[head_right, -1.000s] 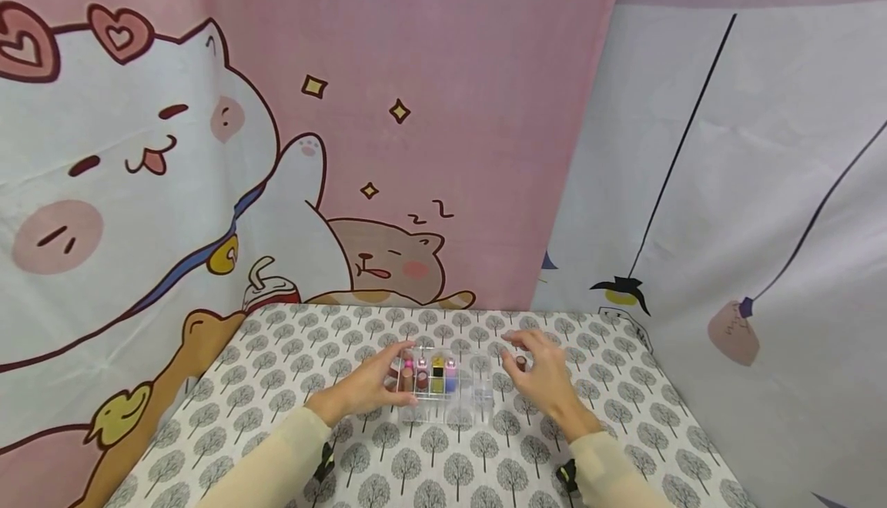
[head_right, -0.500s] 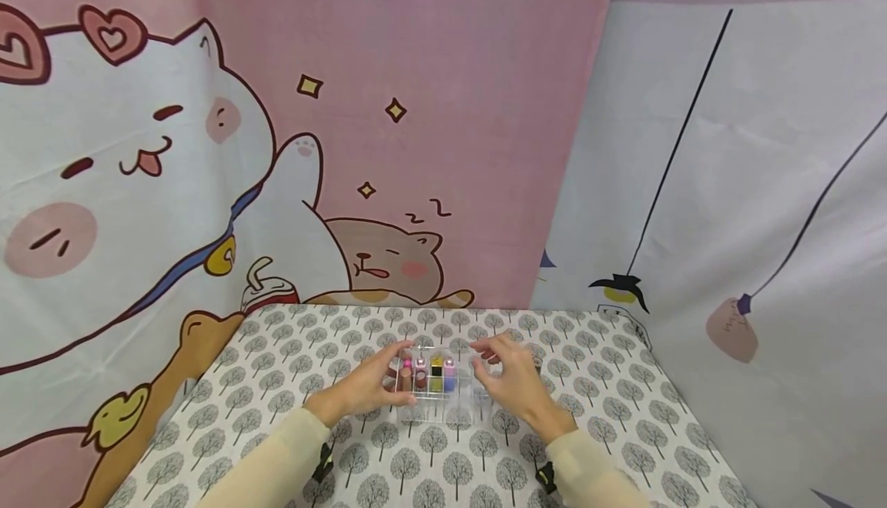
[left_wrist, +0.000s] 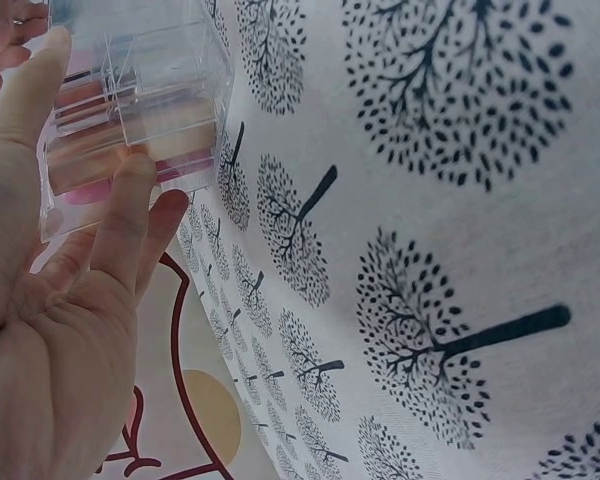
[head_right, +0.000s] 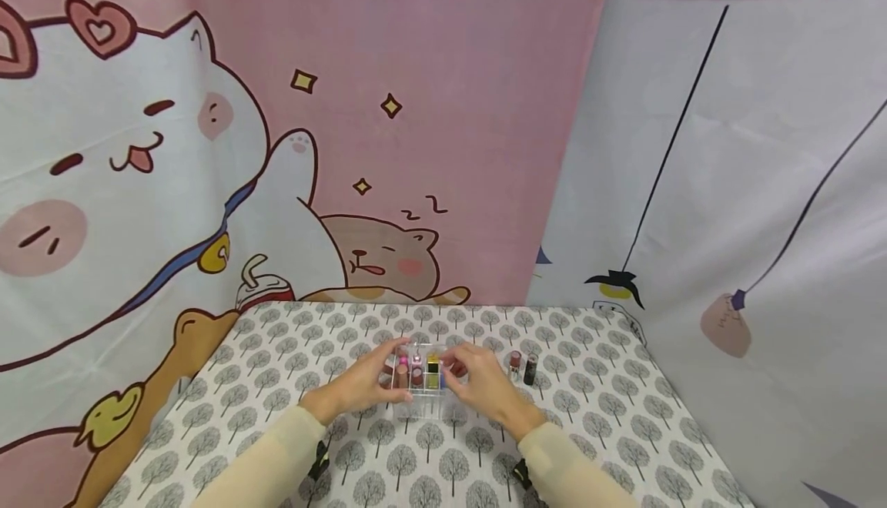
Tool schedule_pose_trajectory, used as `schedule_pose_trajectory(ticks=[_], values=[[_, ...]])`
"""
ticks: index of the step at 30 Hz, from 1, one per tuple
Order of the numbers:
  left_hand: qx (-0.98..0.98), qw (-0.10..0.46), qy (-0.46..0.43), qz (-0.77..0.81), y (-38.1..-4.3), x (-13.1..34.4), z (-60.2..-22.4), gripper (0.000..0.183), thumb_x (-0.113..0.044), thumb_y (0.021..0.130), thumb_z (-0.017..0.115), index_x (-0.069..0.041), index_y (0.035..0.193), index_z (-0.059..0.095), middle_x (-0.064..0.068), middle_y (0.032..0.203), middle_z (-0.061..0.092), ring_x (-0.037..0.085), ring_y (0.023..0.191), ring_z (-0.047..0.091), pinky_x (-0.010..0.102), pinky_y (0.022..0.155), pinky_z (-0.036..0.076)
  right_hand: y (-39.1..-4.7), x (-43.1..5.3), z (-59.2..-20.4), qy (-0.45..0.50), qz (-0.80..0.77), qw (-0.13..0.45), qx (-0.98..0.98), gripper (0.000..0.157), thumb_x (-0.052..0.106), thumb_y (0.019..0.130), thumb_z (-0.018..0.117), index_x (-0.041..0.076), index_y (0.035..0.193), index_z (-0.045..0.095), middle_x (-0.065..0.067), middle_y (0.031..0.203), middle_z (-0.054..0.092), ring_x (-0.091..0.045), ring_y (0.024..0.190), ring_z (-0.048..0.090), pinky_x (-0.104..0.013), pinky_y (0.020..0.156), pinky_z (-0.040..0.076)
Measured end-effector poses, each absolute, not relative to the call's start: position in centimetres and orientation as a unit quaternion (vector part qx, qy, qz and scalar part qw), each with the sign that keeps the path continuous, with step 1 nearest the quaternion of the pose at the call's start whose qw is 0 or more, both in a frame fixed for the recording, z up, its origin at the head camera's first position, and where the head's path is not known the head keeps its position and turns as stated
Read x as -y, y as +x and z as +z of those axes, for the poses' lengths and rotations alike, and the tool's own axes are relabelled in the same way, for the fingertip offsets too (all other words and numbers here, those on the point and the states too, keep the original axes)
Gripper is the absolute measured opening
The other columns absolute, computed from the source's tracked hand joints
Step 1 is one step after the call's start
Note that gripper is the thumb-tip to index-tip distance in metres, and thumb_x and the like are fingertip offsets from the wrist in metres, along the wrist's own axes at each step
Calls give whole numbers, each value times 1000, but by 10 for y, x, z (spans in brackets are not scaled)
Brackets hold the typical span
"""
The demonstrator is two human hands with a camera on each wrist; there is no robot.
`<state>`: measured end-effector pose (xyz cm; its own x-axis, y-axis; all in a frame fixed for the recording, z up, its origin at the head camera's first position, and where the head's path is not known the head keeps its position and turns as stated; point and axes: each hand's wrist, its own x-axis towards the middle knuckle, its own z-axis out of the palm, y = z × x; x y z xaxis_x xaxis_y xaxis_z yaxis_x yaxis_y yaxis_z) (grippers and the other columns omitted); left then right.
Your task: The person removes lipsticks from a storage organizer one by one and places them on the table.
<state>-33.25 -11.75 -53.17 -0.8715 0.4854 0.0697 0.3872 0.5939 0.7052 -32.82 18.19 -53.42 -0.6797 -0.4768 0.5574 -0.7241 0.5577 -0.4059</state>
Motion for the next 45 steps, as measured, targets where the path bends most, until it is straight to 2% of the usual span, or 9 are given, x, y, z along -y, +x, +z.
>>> schedule_pose_trajectory(ticks=[3, 6, 10, 13, 19, 24, 31, 38, 45], values=[[-890, 65, 248, 377, -334, 117, -531, 115, -47, 96, 97, -17, 184, 30, 21, 170, 58, 21, 122, 72, 60, 121, 62, -329, -175, -534, 354, 310, 185, 863, 28, 3, 101, 88, 7, 129, 83, -6, 112, 85, -7, 88, 79, -24, 79, 72], [-889, 67, 248, 379, -334, 117, -532, 115, -46, 96, 97, -18, 184, 30, 21, 171, 57, 25, 127, 73, 61, 123, 61, -330, -169, -535, 362, 308, 177, 862, 31, -1, 100, 88, 3, 130, 83, -9, 110, 84, -9, 87, 79, -27, 77, 73], [-889, 64, 250, 378, -334, 117, -532, 113, -45, 97, 97, -20, 184, 30, 21, 176, 53, 34, 139, 71, 65, 128, 57, -333, -162, -538, 375, 297, 177, 860, 32, -1, 99, 90, -1, 130, 82, -14, 118, 86, -14, 88, 82, -26, 78, 73], [-890, 59, 254, 374, -335, 117, -533, 112, -45, 97, 97, -21, 184, 31, 19, 175, 55, 36, 143, 69, 66, 130, 55, -335, -156, -542, 381, 287, 186, 859, 33, -1, 97, 92, -2, 128, 82, -14, 121, 85, -16, 88, 84, -22, 79, 72], [-886, 66, 258, 379, -337, 119, -534, 114, -45, 97, 97, -21, 184, 29, 18, 169, 58, 30, 131, 75, 59, 121, 63, -335, -148, -542, 370, 278, 160, 872, 35, 4, 98, 92, 2, 131, 82, -13, 122, 84, -17, 92, 85, -19, 82, 71], [-880, 75, 256, 393, -337, 120, -536, 114, -42, 96, 98, -23, 184, 29, 19, 169, 57, 31, 127, 79, 53, 112, 69, -334, -142, -541, 355, 281, 138, 881, 34, 4, 100, 90, 3, 132, 82, -13, 124, 83, -18, 96, 84, -15, 83, 68], [-879, 76, 258, 394, -337, 120, -536, 113, -43, 97, 98, -24, 184, 29, 15, 169, 57, 24, 123, 77, 51, 111, 69, -334, -136, -543, 366, 274, 148, 877, 30, 6, 100, 92, 2, 128, 83, -13, 121, 82, -18, 93, 85, -17, 82, 70], [-877, 74, 262, 395, -338, 119, -535, 113, -43, 97, 97, -22, 184, 29, 16, 168, 58, 28, 125, 78, 50, 111, 69, -336, -133, -545, 362, 275, 143, 879, 29, 7, 99, 92, 2, 126, 84, -12, 123, 81, -16, 93, 84, -12, 82, 67], [-880, 73, 259, 391, -337, 119, -536, 111, -40, 98, 97, -22, 184, 29, 18, 171, 56, 28, 127, 77, 52, 112, 68, -338, -131, -547, 365, 270, 158, 877, 28, 7, 97, 95, 2, 123, 85, -11, 119, 81, -17, 90, 84, -13, 80, 68]])
